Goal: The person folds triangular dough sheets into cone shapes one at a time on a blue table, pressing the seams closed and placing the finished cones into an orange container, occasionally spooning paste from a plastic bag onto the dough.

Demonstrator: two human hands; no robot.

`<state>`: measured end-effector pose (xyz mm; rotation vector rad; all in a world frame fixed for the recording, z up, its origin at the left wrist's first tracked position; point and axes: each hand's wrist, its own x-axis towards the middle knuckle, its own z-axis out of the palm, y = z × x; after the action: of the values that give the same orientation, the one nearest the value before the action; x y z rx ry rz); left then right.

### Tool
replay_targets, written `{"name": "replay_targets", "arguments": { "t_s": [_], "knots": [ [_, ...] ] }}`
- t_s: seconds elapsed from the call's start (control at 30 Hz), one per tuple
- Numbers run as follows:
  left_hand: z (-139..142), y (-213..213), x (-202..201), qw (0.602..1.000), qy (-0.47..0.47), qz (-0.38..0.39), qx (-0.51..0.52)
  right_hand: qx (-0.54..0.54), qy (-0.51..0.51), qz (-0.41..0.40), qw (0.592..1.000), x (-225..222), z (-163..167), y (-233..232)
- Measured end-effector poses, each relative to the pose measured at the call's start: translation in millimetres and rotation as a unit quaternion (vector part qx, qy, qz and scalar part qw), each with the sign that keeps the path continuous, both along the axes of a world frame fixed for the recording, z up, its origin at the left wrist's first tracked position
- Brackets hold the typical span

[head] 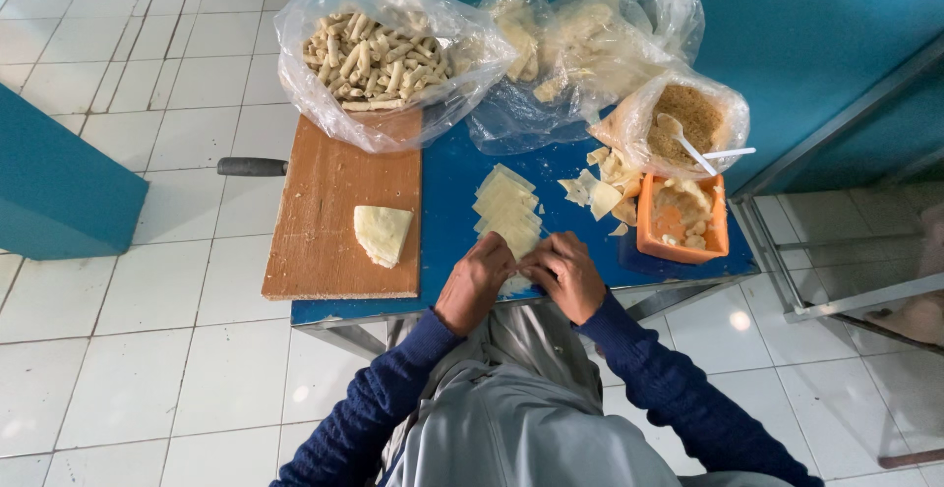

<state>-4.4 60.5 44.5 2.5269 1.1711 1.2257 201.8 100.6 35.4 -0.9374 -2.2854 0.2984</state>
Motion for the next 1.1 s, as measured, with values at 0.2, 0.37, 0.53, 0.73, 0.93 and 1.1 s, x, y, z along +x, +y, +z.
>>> {"name": "replay_targets", "arguments": {
  "t_s": [0.2, 0.37, 0.53, 0.73, 0.93, 1.1],
  "knots": [
    [0.9, 1.9, 3.7, 0.995, -0.050, 0.032, -0.086, 0.083, -0.013, -0.004, 0.996, -1.7, -0.2, -8.1],
    [7.8, -8.5, 3.5, 0.987, -0.098, 0.046, -0.123, 0.135, -0.043, -0.043, 0.989, -5.7, -0.5, -11.3],
    [10.8, -14.7, 5.5, 0.994, -0.065, 0.061, -0.064, 0.163, -0.063, -0.059, 0.983, -7.2, -0.4, -22.0],
    [-0.3, -24.2, 5.4, 0.996, -0.013, 0.084, -0.021, 0.200, -0.130, -0.091, 0.967, -5.2, 5.9, -34.7],
    [-14.8, -53.9, 13.4, 0.991, 0.007, 0.134, -0.022, 0.194, -0.178, -0.115, 0.958, -16.5, 5.9, -18.1],
    [-20.4, -60.9, 14.1, 0.986, 0.092, 0.141, 0.008, 0.093, -0.198, -0.076, 0.973, -17.0, 17.9, 11.8]
  ]
}}
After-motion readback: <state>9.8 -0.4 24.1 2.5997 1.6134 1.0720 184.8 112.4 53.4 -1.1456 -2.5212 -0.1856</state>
